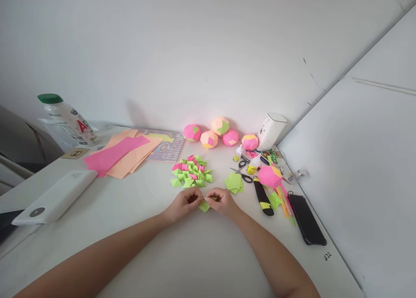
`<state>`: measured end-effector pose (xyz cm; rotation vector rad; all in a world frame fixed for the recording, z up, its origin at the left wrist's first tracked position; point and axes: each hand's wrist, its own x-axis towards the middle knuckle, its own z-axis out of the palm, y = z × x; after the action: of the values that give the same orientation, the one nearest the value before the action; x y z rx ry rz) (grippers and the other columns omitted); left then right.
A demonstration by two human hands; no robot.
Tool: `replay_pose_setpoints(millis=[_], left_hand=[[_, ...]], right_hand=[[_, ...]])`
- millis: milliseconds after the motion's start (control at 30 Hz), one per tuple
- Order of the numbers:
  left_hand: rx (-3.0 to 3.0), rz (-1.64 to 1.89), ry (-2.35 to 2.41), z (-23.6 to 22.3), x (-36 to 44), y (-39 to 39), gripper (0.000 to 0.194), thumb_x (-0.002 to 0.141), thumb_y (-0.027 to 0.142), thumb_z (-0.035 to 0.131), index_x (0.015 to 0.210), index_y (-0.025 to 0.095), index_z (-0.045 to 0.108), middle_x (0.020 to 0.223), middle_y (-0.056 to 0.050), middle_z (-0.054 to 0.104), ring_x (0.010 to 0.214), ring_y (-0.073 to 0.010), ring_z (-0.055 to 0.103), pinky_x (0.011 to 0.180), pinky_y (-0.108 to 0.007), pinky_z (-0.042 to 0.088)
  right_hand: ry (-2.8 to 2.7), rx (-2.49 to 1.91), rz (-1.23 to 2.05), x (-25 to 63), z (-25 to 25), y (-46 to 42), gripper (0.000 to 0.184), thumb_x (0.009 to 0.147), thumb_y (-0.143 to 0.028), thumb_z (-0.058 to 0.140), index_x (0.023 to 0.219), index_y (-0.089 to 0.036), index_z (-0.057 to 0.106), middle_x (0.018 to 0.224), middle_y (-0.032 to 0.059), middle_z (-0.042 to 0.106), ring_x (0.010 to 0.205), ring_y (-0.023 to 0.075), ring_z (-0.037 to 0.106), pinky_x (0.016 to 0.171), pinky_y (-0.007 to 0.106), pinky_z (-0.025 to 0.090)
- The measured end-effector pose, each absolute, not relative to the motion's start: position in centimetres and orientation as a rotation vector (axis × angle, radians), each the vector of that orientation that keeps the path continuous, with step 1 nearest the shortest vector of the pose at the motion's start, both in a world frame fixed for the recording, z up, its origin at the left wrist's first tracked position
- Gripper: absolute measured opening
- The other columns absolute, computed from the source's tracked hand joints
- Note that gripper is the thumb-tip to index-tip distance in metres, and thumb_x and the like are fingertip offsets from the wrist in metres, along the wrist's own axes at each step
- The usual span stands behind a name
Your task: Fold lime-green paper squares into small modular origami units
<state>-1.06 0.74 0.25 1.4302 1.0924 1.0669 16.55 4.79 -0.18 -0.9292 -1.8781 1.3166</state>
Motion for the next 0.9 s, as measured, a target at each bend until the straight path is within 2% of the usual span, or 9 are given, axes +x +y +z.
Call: replay_pose_setpoints(millis=[133,333,467,733,900], left_hand=[[1.466,1.051,1.114,0.2,-1.0,0.7,0.012,0.073,0.023,0.056,0.066,0.016,0.05,0.058,0.004,0.045,0.05,-0.0079,0.036,0.047,-0.02,0.029],[1.463,1.095,1.073,0.1,-1.1,0.8,0.011,0.071,0.021,0.057,0.064,0.016,0.052,0.06,0.003,0.048,0.052,-0.0081,0.039,0.048,-0.02,0.031],[1.317,1.141,1.046,0.2,-1.1,1.0,0.018,0.07,0.028,0.06,0.063,0.016,0.05,0.059,0.003,0.047,0.053,-0.0089,0.041,0.05,-0.021,0.032],[1.059,1.156,0.992,-0.1,-1.3,1.5,0.035,0.067,0.049,0.064,0.067,0.017,0.048,0.05,0.008,0.041,0.04,-0.0055,0.032,0.038,-0.019,0.026],[1.024,1.115,0.937,0.2,-1.2,1.4,0.037,0.067,0.051,0.064,0.071,0.018,0.047,0.052,0.006,0.05,0.04,-0.0078,0.044,0.039,-0.02,0.033]], right_hand=[[-1.937,-0.907,1.254,16.3,-0.1,4.4,0.008,0.074,-0.023,0.057,0.072,-0.016,0.061,0.063,-0.0006,0.057,0.052,0.0095,0.049,0.046,0.019,0.037],[-1.9,-0.941,1.271,16.4,-0.4,4.6,0.006,0.07,-0.017,0.057,0.064,-0.016,0.058,0.056,-0.0025,0.054,0.047,0.0084,0.046,0.043,0.018,0.035],[-1.698,-0.939,1.472,16.8,-0.8,5.3,0.006,0.071,-0.02,0.057,0.066,-0.017,0.056,0.053,-0.0025,0.057,0.046,0.011,0.054,0.045,0.021,0.042],[-1.456,-0.843,1.576,17.1,-0.3,5.9,0.015,0.077,-0.028,0.055,0.068,-0.018,0.049,0.057,-0.0002,0.063,0.046,0.0108,0.054,0.045,0.021,0.04],[-1.541,-0.883,1.544,17.0,-0.2,5.7,0.022,0.078,-0.039,0.06,0.074,-0.018,0.053,0.056,-0.0014,0.061,0.048,0.0116,0.055,0.046,0.022,0.042]])
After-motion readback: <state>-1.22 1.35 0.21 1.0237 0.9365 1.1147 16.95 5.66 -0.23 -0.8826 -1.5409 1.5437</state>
